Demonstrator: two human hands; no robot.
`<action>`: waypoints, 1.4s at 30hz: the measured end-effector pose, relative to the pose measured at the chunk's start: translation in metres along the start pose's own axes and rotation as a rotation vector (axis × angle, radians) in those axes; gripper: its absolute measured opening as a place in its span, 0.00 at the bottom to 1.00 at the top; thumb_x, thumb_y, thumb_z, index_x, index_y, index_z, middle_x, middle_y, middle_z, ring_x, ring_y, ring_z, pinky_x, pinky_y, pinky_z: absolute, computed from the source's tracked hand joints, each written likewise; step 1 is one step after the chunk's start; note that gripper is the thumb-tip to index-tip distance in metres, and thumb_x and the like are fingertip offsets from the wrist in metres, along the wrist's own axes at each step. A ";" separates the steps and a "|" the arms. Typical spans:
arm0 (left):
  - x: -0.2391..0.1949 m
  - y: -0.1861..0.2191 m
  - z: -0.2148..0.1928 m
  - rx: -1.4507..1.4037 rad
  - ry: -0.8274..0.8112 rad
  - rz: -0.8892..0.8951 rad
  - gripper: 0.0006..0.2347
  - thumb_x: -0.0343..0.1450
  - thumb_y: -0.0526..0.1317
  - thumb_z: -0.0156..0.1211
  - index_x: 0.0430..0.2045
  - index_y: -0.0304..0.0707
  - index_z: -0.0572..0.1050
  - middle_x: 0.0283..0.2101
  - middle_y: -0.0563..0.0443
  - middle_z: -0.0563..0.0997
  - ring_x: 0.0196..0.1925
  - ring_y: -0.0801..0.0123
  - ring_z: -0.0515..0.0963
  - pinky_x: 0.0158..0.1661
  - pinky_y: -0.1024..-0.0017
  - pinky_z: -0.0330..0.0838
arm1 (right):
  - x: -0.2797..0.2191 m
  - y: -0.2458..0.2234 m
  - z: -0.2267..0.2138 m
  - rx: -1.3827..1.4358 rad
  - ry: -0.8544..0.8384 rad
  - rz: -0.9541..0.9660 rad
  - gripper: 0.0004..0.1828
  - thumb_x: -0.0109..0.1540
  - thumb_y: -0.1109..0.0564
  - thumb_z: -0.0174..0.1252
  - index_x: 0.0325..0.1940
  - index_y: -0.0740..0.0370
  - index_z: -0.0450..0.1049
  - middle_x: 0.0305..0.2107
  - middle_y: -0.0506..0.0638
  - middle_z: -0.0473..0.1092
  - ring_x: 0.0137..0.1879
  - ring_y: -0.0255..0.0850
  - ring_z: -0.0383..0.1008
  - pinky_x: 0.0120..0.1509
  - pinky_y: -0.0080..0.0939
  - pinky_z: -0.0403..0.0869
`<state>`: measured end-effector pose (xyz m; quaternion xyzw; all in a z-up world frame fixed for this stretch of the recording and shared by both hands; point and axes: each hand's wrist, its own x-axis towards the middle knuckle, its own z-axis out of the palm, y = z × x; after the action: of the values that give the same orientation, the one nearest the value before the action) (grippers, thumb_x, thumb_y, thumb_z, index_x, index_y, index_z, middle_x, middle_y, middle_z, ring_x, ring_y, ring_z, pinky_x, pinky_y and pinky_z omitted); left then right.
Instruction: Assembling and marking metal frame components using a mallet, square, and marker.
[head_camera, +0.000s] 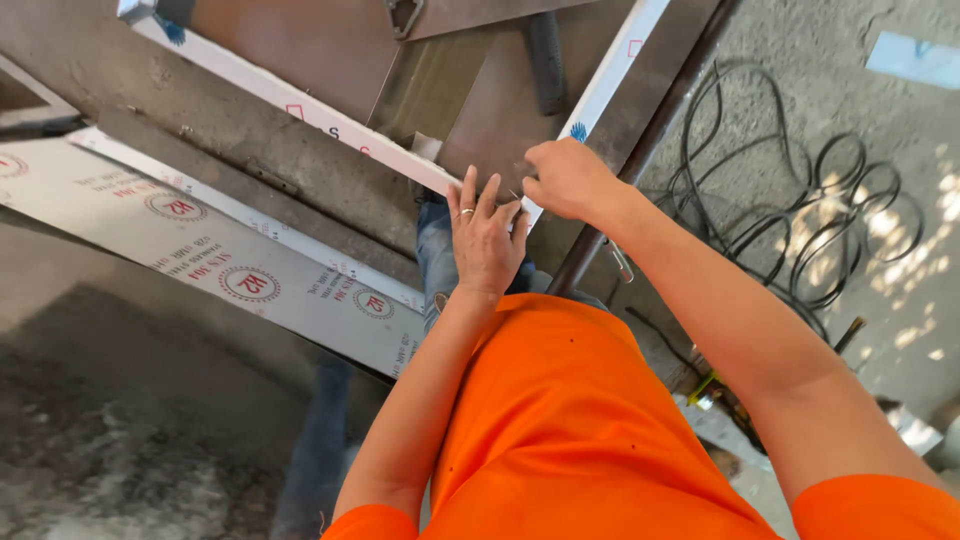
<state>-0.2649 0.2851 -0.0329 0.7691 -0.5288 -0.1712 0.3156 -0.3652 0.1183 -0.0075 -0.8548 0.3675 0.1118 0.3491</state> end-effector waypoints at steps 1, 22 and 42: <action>0.003 0.002 0.001 -0.004 0.017 -0.014 0.09 0.67 0.41 0.69 0.36 0.37 0.84 0.62 0.42 0.75 0.75 0.42 0.60 0.73 0.39 0.46 | 0.005 0.004 0.001 -0.015 -0.010 -0.014 0.16 0.59 0.51 0.59 0.32 0.70 0.74 0.29 0.67 0.73 0.40 0.65 0.74 0.45 0.59 0.73; 0.001 0.002 0.005 -0.006 -0.039 -0.105 0.10 0.67 0.39 0.66 0.41 0.43 0.84 0.66 0.38 0.70 0.76 0.45 0.55 0.74 0.43 0.40 | 0.020 -0.011 0.004 -0.246 -0.161 -0.209 0.13 0.57 0.54 0.59 0.32 0.69 0.74 0.28 0.68 0.73 0.41 0.67 0.74 0.47 0.61 0.73; 0.012 0.009 0.016 -0.049 -0.037 -0.224 0.05 0.62 0.37 0.71 0.26 0.39 0.83 0.68 0.37 0.69 0.77 0.45 0.54 0.74 0.43 0.39 | -0.046 -0.014 -0.046 0.341 -0.055 0.140 0.14 0.62 0.55 0.58 0.44 0.68 0.78 0.28 0.54 0.78 0.31 0.38 0.79 0.36 0.40 0.75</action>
<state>-0.2761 0.2677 -0.0377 0.8120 -0.4409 -0.2324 0.3036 -0.3904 0.1196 0.0540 -0.7522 0.4300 0.0953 0.4901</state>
